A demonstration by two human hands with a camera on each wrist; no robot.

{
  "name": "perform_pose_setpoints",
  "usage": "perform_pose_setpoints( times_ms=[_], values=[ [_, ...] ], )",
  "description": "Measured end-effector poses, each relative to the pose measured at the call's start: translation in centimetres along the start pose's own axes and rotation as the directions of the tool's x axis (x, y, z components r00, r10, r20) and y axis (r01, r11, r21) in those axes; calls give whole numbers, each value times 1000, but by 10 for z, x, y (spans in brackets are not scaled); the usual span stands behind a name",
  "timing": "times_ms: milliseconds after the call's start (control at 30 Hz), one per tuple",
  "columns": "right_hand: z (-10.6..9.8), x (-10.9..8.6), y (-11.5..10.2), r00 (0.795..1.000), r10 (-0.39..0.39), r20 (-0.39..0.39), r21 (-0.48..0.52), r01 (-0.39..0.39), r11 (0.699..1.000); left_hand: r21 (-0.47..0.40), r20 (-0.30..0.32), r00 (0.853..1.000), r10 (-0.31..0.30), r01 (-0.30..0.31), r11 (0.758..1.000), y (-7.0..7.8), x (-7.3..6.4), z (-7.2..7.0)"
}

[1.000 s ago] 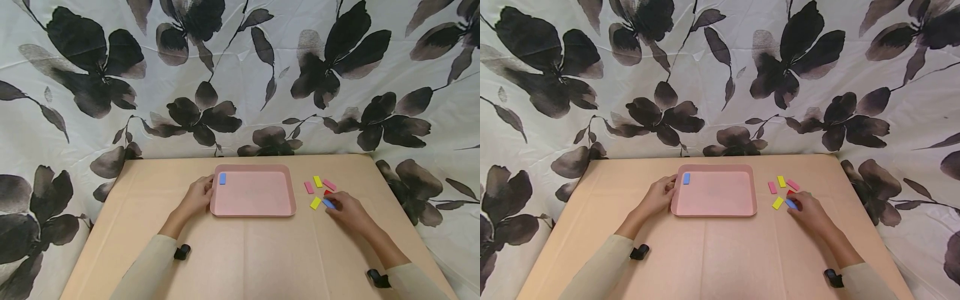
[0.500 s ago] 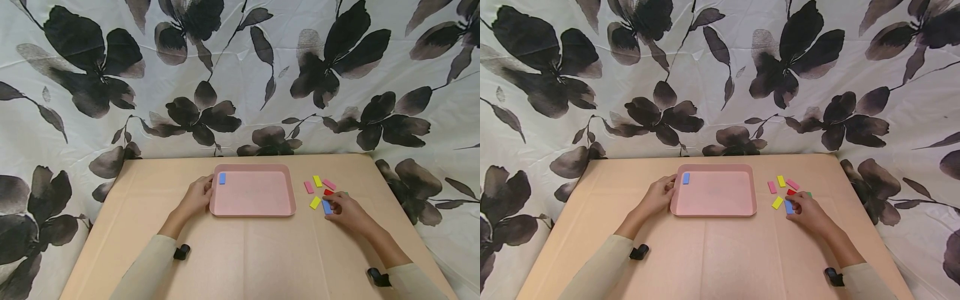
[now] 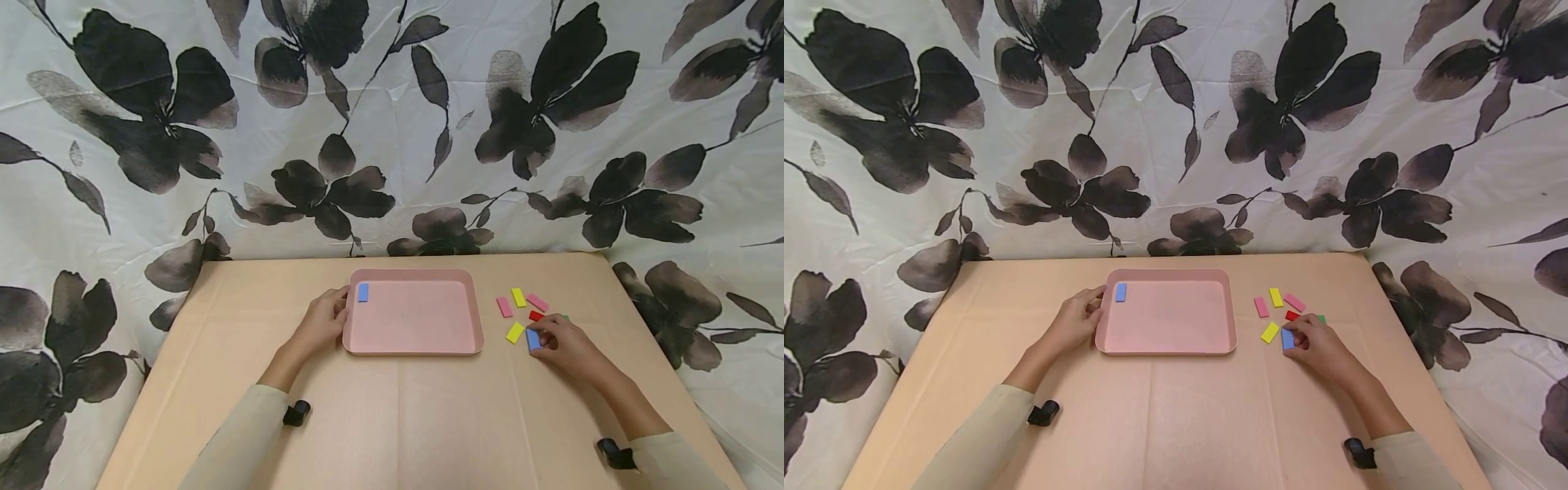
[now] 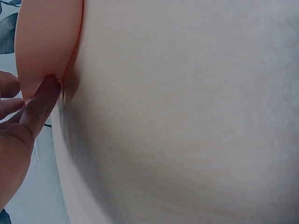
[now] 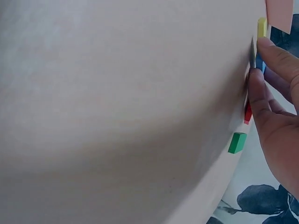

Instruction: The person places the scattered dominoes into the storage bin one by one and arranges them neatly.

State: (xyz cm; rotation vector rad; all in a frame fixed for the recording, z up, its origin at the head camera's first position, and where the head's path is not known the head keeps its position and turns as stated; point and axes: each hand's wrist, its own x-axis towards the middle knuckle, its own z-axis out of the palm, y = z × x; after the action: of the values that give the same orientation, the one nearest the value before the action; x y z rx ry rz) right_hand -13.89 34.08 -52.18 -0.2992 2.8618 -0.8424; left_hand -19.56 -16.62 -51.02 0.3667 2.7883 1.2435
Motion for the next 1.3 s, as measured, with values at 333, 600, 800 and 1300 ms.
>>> perform_pose_setpoints(
  times_ms=[333, 600, 800, 1300],
  values=[
    [-6, 9, -18, 995, -90, -46, -21, 89, 996, 14, -2, 1000, -1, 1, 1000, 0, -2, 1],
    [-8, 25, -44, 991, -113, -71, -4, 113, 994, 14, -6, 1000, -9, 9, 1000, -2, -3, 1],
    [-6, 40, -65, 987, -134, -91, 21, 136, 990, 27, -4, 1000, -3, 4, 1000, -2, -3, 1],
    [4, 97, -130, 975, -220, -15, 76, 221, 972, 23, -3, 1000, 2, -2, 1000, 1, -1, 0]
  ],
)
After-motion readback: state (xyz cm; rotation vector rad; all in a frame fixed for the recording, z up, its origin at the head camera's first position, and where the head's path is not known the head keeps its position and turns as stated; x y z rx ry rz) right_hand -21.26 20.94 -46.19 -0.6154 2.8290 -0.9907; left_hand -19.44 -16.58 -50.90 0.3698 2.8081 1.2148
